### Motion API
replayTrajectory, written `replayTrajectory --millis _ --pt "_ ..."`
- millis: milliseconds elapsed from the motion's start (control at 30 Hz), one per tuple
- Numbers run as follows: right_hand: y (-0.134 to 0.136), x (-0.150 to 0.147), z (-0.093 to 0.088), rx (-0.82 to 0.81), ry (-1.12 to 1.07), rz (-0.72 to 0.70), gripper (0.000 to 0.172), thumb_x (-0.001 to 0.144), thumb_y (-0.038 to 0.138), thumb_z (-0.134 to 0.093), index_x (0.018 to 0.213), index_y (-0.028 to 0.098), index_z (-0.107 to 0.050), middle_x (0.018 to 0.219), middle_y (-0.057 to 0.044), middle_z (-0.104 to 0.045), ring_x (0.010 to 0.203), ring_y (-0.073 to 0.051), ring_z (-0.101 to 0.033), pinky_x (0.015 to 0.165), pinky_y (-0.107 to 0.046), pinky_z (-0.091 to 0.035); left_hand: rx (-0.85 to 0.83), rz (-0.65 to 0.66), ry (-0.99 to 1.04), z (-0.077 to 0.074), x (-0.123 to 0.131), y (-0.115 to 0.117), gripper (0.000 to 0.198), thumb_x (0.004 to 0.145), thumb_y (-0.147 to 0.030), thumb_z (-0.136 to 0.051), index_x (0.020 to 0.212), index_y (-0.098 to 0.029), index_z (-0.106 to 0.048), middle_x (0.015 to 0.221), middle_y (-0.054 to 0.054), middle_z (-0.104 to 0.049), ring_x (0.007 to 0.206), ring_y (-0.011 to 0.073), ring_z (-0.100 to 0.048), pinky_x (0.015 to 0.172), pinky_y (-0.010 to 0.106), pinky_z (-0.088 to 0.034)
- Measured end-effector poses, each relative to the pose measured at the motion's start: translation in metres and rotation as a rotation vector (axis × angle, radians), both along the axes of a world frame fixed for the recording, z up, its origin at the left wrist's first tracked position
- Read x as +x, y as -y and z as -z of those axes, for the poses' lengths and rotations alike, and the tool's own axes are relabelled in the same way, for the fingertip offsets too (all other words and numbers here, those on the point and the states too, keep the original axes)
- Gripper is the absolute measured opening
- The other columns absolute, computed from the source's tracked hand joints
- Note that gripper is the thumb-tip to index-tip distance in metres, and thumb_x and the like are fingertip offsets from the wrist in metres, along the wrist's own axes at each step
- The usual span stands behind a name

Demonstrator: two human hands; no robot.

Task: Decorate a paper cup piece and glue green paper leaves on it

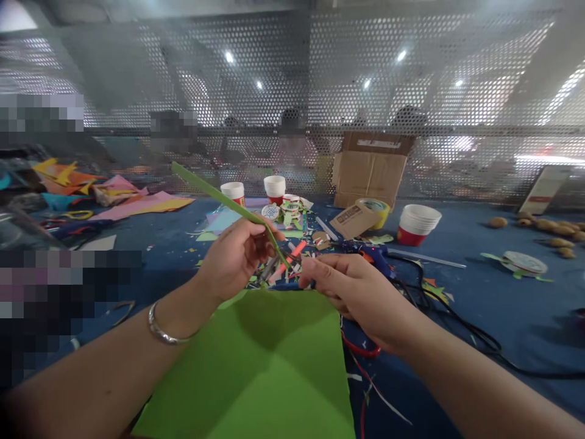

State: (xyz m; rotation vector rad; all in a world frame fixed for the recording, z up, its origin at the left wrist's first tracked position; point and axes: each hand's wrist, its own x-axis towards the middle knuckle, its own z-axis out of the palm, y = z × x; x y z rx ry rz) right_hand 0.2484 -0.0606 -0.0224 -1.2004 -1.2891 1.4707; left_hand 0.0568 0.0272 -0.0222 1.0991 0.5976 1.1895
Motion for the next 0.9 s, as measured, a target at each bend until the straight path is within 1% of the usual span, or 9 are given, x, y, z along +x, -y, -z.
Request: replayTrajectory --millis 400,567,700,800,900 --pt "-0.0031 -0.0008 0.0012 -0.037 -0.030 0.022 0.046 0.086 0.062 -0.071 0.084 0.016 -0.070 0.061 0.009 -0.026 0.047 -0.004 -0.014 0.042 -0.025 -0.006 0.005 0.016 0.045 0.0002 0.0015 0.0031 0.011 0.080 -0.018 -0.058 0.076 -0.014 -0.067 0.072 0.001 -0.072 0.054 0.0092 -0.064 0.048 0.019 -0.049" --pt "-0.0026 -0.0002 0.0003 -0.038 -0.026 0.031 0.047 0.087 0.062 -0.069 0.084 0.016 -0.070 0.061 0.009 -0.026 0.047 -0.004 -0.014 0.043 -0.025 -0.007 0.017 0.025 0.063 0.0010 0.0018 0.0036 0.013 0.080 -0.016 -0.057 0.075 -0.014 -0.069 0.072 0.002 -0.072 0.057 0.0087 -0.064 0.053 0.019 -0.051" --pt "-0.0018 -0.0003 -0.0003 -0.035 -0.032 0.042 0.048 0.085 0.063 -0.071 0.083 0.015 -0.070 0.061 0.009 -0.026 0.047 -0.003 -0.014 0.042 -0.024 -0.007 0.039 0.026 0.066 0.0012 0.0018 0.0035 0.013 0.080 -0.017 -0.058 0.074 -0.013 -0.070 0.073 0.003 -0.072 0.060 0.0110 -0.066 0.055 0.021 -0.052" --pt "-0.0014 -0.0013 -0.0011 -0.037 -0.033 0.053 0.048 0.084 0.063 -0.072 0.084 0.015 -0.070 0.061 0.009 -0.028 0.047 -0.003 -0.015 0.042 -0.024 -0.008 0.049 0.047 0.033 0.0021 0.0020 0.0039 0.013 0.079 -0.018 -0.059 0.075 -0.014 -0.070 0.072 0.004 -0.072 0.061 0.0126 -0.066 0.051 0.022 -0.049" --pt "-0.0019 -0.0020 -0.0012 -0.036 -0.037 0.066 0.048 0.082 0.064 -0.074 0.083 0.016 -0.069 0.061 0.009 -0.030 0.046 -0.003 -0.015 0.042 -0.024 -0.008 0.012 0.074 -0.044 0.0036 0.0036 0.0054 0.012 0.078 -0.021 -0.062 0.076 -0.014 -0.071 0.067 0.005 -0.070 0.059 0.0135 -0.065 0.050 0.022 -0.047"
